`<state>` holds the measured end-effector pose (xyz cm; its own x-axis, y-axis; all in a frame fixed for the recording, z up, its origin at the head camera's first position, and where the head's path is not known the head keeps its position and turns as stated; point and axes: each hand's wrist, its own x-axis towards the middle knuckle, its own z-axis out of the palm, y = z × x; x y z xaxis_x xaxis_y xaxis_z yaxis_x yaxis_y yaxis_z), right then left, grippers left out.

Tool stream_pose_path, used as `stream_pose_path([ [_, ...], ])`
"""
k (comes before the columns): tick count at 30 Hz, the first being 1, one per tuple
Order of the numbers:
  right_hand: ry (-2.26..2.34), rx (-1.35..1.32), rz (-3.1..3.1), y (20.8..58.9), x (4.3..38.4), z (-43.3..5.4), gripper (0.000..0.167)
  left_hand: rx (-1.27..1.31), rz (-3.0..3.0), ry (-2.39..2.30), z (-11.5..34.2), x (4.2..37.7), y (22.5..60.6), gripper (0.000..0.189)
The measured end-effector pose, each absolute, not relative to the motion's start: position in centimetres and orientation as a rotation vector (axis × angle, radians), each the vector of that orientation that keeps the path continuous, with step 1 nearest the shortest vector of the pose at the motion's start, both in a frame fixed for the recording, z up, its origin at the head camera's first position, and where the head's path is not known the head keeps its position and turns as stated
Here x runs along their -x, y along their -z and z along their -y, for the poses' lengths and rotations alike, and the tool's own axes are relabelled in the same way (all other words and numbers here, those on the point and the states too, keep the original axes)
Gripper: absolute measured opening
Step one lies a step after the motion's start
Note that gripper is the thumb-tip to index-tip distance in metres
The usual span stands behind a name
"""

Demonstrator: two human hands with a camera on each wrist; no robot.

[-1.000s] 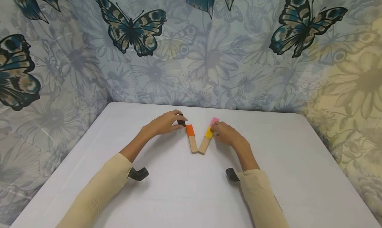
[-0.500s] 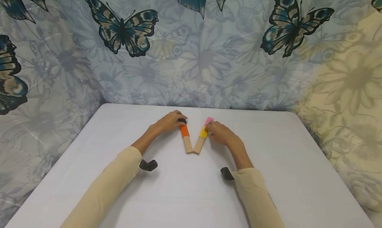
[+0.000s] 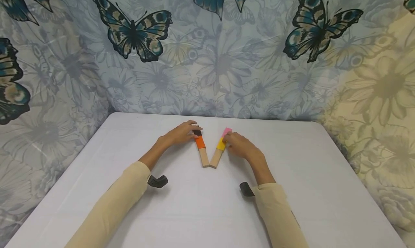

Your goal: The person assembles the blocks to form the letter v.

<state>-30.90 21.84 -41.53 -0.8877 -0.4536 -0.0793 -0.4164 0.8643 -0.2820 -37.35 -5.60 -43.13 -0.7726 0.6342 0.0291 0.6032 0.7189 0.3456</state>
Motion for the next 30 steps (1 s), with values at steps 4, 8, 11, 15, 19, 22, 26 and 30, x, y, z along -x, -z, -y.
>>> stream_pose_path([
  [4, 0.396, 0.677, -2.899, 41.61, 30.88, -22.06, 0.035, -1.056, -2.79, -0.516, 5.6, 37.29, 42.93, 0.043],
  [8, 0.393, 0.666, -2.896, 41.6, 30.81, -22.14, 0.035, -1.065, -2.779, -0.525, 5.56, 37.32, 42.93, 0.042],
  [11, 0.386, 0.66, -2.889, 41.56, 30.82, -22.1, 0.035, -1.064, -2.785, -0.536, 5.56, 37.34, 43.04, 0.042],
  [15, 0.388, 0.663, -2.89, 41.58, 30.9, -22.07, 0.035, -1.068, -2.8, -0.557, 5.57, 37.32, 43.18, 0.041],
  [19, 0.391, 0.686, -2.896, 41.73, 30.96, -22.02, 0.035, -1.028, -2.815, -0.578, 5.58, 37.18, 43.23, 0.039],
  [22, 0.39, 0.696, -2.899, 41.83, 30.94, -22.03, 0.035, -0.994, -2.818, -0.587, 5.45, 36.99, 43.2, 0.04],
  [26, 0.394, 0.705, -2.9, 41.8, 30.93, -22.06, 0.035, -0.977, -2.832, -0.563, 5.22, 36.73, 43.15, 0.042],
  [30, 0.393, 0.716, -2.907, 41.63, 30.9, -22.04, 0.034, -0.985, -2.853, -0.541, 5.09, 36.63, 43.1, 0.042],
])
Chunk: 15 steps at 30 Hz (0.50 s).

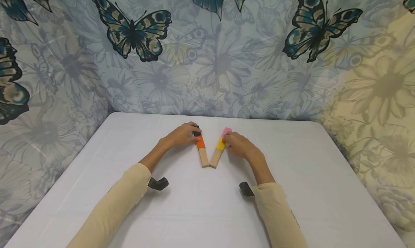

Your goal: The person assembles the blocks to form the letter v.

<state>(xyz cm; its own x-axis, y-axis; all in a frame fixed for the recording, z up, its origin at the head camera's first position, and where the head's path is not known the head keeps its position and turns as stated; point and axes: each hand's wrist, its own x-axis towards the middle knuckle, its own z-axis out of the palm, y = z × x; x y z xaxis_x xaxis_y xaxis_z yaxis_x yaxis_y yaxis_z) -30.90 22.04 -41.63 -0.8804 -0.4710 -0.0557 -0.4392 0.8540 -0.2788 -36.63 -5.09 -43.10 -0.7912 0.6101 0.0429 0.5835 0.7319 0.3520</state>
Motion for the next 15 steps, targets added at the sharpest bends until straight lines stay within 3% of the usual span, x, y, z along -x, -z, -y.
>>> stream_pose_path([
  [15, 0.389, 0.726, -2.899, 41.31, 30.75, -22.3, 0.034, -0.915, -2.886, -0.469, 4.66, 35.74, 42.88, 0.043],
])
